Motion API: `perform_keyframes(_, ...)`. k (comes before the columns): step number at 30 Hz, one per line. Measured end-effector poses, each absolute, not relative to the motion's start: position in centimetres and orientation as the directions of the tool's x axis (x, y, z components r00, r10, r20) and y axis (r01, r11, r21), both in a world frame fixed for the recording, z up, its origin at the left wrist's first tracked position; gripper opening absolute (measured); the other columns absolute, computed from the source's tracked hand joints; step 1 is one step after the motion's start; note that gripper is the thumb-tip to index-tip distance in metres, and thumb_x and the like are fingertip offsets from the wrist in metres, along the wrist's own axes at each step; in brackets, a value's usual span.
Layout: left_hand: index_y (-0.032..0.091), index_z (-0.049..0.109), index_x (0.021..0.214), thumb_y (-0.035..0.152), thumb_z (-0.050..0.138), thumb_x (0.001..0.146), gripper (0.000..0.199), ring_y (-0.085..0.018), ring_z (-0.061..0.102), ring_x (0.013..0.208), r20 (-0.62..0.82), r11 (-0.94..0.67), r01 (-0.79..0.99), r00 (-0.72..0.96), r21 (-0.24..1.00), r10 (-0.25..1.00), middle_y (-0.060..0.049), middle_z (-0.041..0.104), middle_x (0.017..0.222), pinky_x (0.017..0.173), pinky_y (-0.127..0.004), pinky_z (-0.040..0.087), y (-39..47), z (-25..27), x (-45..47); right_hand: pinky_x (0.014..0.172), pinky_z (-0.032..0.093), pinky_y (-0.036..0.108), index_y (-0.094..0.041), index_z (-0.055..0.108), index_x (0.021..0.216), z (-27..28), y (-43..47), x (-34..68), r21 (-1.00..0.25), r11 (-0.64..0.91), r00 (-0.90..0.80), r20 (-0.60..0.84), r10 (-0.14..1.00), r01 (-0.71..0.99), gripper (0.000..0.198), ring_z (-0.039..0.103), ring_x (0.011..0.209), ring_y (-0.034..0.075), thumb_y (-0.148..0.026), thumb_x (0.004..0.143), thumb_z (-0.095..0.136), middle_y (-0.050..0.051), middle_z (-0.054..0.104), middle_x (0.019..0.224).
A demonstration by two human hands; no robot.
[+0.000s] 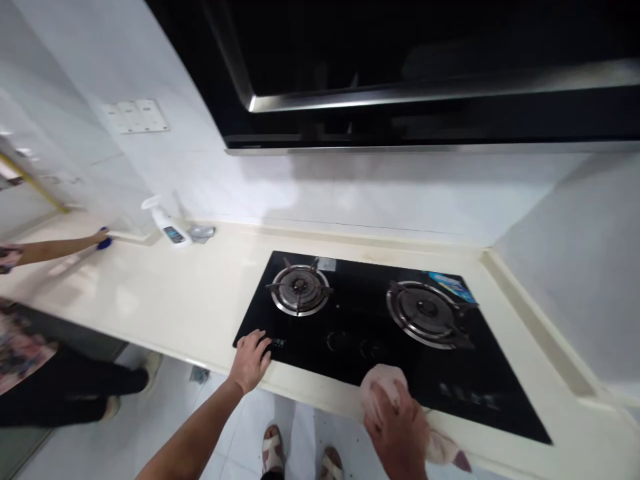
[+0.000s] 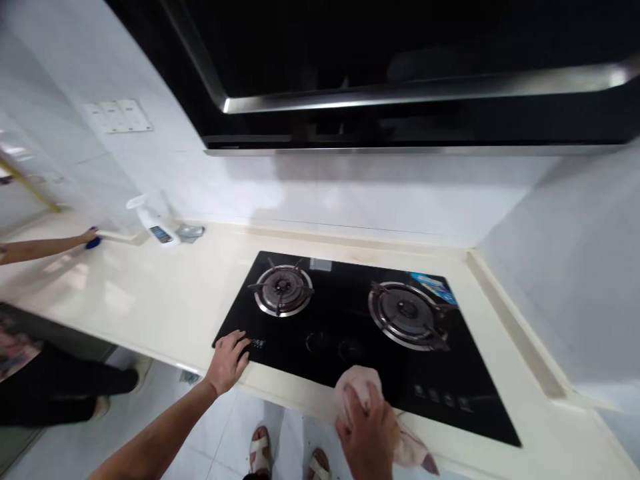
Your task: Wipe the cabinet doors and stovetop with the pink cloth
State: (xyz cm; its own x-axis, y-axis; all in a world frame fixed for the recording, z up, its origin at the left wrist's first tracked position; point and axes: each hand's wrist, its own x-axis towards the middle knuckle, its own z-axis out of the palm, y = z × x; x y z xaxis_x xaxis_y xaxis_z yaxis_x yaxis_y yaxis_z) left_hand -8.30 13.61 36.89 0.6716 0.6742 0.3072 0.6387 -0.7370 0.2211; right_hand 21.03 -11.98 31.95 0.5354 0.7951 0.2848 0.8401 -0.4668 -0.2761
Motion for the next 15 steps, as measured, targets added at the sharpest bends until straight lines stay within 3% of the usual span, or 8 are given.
perform_keyframes(3,0.019,0.064,0.12,0.023,0.048,0.095,0.03,-0.029,0.049,0.131,0.302,-0.722,0.655,0.658,0.223,0.69,-0.013,0.06,0.132,0.105,-0.049,0.04,13.4,36.5,-8.1,0.095,0.042,0.06,-0.042,0.065,0.118,32.4,-10.0,16.4,-0.323,-0.217,0.319,0.309,0.896,0.921,0.053,0.047,0.118,0.042,-0.033,0.066,0.063,0.004,0.041,0.146)
perform_keyframes(6,0.02,0.065,0.118,0.023,0.052,0.093,0.028,-0.03,0.049,0.129,0.325,-0.682,0.694,0.606,0.23,0.726,-0.013,0.06,0.13,0.103,-0.05,0.042,12.5,35.8,-7.9,0.094,0.048,0.049,-0.036,0.067,0.117,34.2,-8.0,14.9,-0.417,0.008,0.141,0.323,0.936,0.909,0.049,0.049,0.119,0.034,-0.027,0.07,0.06,0.004,0.041,0.144)
perform_keyframes(8,0.018,0.065,0.117,0.022,0.051,0.093,0.028,-0.032,0.047,0.13,0.359,-0.627,0.741,0.532,0.24,0.767,-0.015,0.058,0.131,0.103,-0.053,0.042,10.6,35.3,-7.9,0.096,0.048,0.045,-0.033,0.066,0.121,35.0,-7.1,15.1,-0.446,0.027,0.147,0.351,0.925,0.895,0.048,0.046,0.123,0.032,-0.027,0.075,0.058,0.006,0.037,0.145)
perform_keyframes(11,0.019,0.062,0.124,0.022,0.051,0.094,0.032,-0.031,0.043,0.133,0.39,-0.541,0.782,0.415,0.308,0.822,-0.017,0.051,0.138,0.105,-0.053,0.042,5.6,34.4,-9.3,0.099,0.044,0.051,-0.03,0.065,0.125,34.2,-6.8,15.6,-0.385,-0.048,0.196,0.354,0.914,0.922,0.047,0.042,0.127,0.035,-0.034,0.078,0.058,0.009,0.034,0.147)
perform_keyframes(15,0.023,0.067,0.113,0.023,0.044,0.095,0.029,-0.026,0.049,0.129,0.261,-0.338,0.736,0.223,0.587,0.939,-0.013,0.057,0.132,0.105,-0.049,0.044,-2.3,32.7,-15.3,0.092,0.044,0.056,-0.028,0.069,0.116,31.1,-5.9,13.9,-0.269,-0.096,0.179,0.303,0.936,0.958,0.039,0.045,0.12,0.04,-0.039,0.081,0.056,0.012,0.039,0.142)
